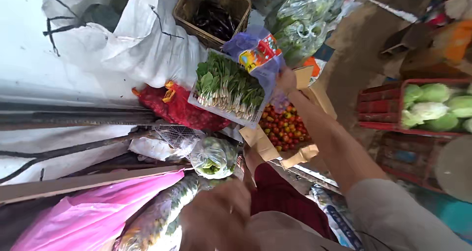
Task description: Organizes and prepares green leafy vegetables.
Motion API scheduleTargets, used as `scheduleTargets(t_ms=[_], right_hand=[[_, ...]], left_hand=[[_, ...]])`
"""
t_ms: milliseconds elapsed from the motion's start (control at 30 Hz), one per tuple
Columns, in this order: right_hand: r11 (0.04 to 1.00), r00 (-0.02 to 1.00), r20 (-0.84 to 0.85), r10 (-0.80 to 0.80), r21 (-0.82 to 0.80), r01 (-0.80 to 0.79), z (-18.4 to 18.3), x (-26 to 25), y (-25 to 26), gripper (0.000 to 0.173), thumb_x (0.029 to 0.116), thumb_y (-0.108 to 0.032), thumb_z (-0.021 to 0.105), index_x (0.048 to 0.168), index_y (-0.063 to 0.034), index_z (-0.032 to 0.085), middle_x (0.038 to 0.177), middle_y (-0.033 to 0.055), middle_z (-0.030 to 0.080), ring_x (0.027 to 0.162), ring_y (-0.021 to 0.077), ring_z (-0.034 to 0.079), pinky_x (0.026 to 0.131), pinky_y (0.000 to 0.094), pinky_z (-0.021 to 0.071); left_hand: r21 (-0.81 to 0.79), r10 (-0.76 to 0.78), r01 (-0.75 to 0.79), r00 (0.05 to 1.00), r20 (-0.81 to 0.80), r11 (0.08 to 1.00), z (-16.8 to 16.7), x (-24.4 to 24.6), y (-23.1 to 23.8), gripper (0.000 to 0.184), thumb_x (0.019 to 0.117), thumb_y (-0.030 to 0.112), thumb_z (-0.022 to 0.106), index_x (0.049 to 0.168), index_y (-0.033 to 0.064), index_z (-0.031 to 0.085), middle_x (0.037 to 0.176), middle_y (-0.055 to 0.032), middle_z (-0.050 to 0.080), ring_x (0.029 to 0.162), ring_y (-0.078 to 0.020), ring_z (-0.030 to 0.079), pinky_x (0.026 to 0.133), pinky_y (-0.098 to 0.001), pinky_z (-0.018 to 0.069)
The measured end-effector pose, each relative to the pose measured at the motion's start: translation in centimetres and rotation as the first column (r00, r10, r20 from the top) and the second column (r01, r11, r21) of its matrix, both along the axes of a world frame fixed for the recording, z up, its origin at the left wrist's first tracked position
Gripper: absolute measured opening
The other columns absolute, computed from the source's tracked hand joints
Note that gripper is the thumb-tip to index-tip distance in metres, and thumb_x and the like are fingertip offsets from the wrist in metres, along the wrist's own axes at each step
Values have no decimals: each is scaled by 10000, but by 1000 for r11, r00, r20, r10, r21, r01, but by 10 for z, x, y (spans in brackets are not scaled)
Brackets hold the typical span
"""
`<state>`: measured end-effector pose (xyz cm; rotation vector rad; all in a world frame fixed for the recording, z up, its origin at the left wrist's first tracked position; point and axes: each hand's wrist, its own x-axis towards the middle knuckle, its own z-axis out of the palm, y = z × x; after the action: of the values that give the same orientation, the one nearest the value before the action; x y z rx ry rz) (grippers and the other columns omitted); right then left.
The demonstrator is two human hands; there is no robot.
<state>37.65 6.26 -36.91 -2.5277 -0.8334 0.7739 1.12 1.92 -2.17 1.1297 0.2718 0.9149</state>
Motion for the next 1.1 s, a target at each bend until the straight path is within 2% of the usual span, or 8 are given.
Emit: scheduleTargets(t_ms=[100,200,367,500,633,800,967,1100], right_hand=[[982,994,-34,-108,153,112,33,59,30,422,1042,-258,522,1268,86,619,1173,295,678,1116,436,663,994,608,505],[952,980,-101,-171,238,191,58,105,54,418,1031,-233,518,1305,73,597,1166,271,675,1048,384,686,941,568,540],[888,984,-46,-174,424,177,68,128,50,534,1010,-185,575,1485,17,438,1418,226,573,1222,289,637,1003,424,548],[926,984,-21,-177,336,173,45,52,-16,539,1064,-233,520,1520,6,361,1414,256,554,1257,339,604,1035,474,526],[988,901,-407,-148,-22,152,-40,-1,-59,469,1038,-273,607,1396,22,535,1225,252,671,1114,396,667,967,585,529],[971,732,-644,-222,-75,227,-90,-47,-70,383,1050,-242,596,1321,27,587,1144,206,698,983,287,721,894,461,599],[951,755,-594,-277,-58,303,-86,-60,-66,436,1017,-245,663,1345,-2,512,952,200,678,779,324,707,740,507,611],[991,985,-122,-118,47,125,-78,-70,-57,644,948,-220,711,1493,-15,437,1337,273,580,1161,448,619,925,612,532]], left_hand=[[-37,-195,196,896,-399,980,-108,29,61,349,1041,484,511,1083,207,718,987,87,739,909,-30,677,835,-244,563],[-299,-311,111,531,-788,948,-216,70,100,256,1059,211,528,1222,31,609,1066,-62,688,912,-114,638,848,-317,526],[-411,-409,12,131,-903,911,-381,98,146,540,1038,261,592,1460,-40,441,1358,-270,593,1212,-357,614,1031,-503,491],[121,114,-86,-82,-990,989,-402,113,176,539,999,226,599,1412,-89,453,1354,-319,559,1277,-441,558,1082,-565,455],[581,553,-83,-227,-802,810,-406,106,246,648,1059,416,406,1503,-57,397,1550,-343,356,1453,-494,340,1189,-602,267],[66,67,-256,-5,-998,964,-438,66,327,631,1101,474,303,1452,-13,498,1460,-273,518,1370,-397,495,1121,-612,392],[-69,10,-429,181,-983,901,-421,81,328,640,1088,516,341,1412,-3,528,1389,-198,581,1249,-270,584,1054,-484,466],[-56,55,-439,238,-970,897,-424,76,313,655,1065,552,358,1408,24,538,1396,-159,595,1262,-237,591,1061,-462,484]])
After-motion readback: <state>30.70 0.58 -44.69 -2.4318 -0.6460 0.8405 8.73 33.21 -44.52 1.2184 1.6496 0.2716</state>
